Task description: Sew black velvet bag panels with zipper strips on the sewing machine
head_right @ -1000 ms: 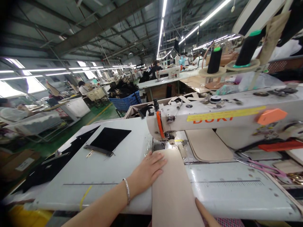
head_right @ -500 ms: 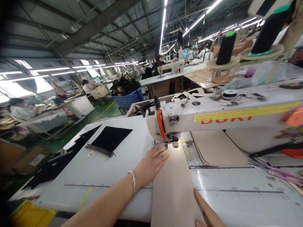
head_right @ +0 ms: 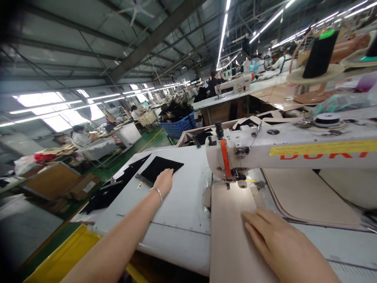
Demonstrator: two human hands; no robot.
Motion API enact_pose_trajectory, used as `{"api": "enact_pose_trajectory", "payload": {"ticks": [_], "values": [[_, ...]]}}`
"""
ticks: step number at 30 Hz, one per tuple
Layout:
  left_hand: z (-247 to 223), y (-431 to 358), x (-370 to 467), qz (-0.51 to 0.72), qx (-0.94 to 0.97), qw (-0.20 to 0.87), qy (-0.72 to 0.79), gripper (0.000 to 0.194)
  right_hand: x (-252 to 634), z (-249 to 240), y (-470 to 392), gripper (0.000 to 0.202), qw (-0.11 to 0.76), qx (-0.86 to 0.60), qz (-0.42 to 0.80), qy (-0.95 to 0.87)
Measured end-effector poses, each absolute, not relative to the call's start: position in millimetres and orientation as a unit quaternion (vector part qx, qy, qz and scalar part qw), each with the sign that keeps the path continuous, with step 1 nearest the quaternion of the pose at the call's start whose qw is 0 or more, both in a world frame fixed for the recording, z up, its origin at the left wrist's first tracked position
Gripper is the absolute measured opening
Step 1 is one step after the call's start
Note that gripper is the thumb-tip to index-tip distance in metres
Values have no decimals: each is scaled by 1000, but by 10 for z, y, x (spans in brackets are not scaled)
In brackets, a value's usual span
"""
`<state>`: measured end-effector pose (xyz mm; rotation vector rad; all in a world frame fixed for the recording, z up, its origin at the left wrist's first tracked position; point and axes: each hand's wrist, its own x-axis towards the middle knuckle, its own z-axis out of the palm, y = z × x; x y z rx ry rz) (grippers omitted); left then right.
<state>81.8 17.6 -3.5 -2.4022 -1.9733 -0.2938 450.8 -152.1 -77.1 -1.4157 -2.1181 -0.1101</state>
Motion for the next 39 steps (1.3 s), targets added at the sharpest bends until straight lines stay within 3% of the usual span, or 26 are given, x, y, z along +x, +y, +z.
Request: {"api": "enact_pose_trajectory", "payload": {"ticks": [5, 13, 20, 25, 29, 32, 35, 37, 39], "values": [[-12, -158, 603, -75, -815, -20, -575, 22, 4258, -721, -1084, 34, 232, -503, -74, -829], [-232, 233, 766, -109, -855, -16, -507, 44, 4252, -701, -1124, 39, 219, -508, -85, -829], [-267, -268, 1114, -77, -928, -53, -360, 29, 4199, -602, -1146, 39, 208, -519, -76, -826], [-263, -611, 1053, -110, -896, -124, -412, 22, 4181, -585, -1152, 39, 212, -525, -76, -821], [110, -669, 806, -150, -824, -202, -507, 14, 4177, -574, -1161, 37, 218, -527, -73, -818], [693, -606, 617, -232, -751, -266, -557, 41, 4178, -574, -1161, 37, 224, -526, -69, -817], [1106, -508, 662, -341, -693, -299, -560, 43, 4180, -569, -1159, 37, 227, -524, -68, -818], [1086, -453, 890, -335, -702, -315, -544, 37, 4181, -558, -1161, 37, 228, -522, -68, -819], [831, -420, 1238, -245, -753, -331, -514, 30, 4181, -542, -1165, 37, 228, -521, -69, -820]]}}
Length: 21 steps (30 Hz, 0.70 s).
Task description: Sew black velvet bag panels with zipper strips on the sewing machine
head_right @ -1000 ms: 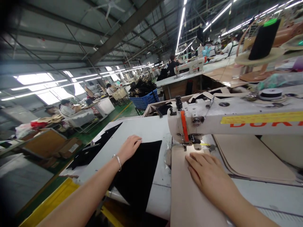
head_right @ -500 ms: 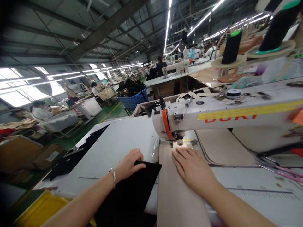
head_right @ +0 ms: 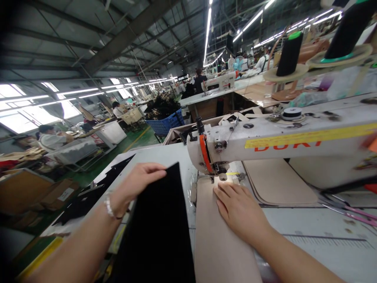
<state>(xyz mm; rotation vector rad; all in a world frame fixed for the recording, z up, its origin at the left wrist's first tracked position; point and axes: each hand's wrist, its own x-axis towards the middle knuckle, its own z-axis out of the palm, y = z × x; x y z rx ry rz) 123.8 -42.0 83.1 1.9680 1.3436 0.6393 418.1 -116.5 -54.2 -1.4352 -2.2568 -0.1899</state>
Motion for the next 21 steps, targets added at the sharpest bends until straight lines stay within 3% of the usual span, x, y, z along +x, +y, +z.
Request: {"api": "enact_pose_trajectory", "payload": {"ticks": [3, 7, 11, 21], "values": [[279, -423, 1779, 127, 825, 283, 473, 18, 4180, -525, -1174, 37, 227, -522, -67, -820], [-148, -466, 2160, 158, 847, 210, 463, 16, 4177, -523, -1178, 36, 223, -531, -58, -815], [-183, -420, 2222, 155, 868, 154, 445, 6, 4177, -529, -1172, 38, 223, -538, -51, -811], [-273, -293, 2288, 166, 853, 122, 480, 4, 4191, -521, -1153, 42, 209, -536, -41, -817]]}}
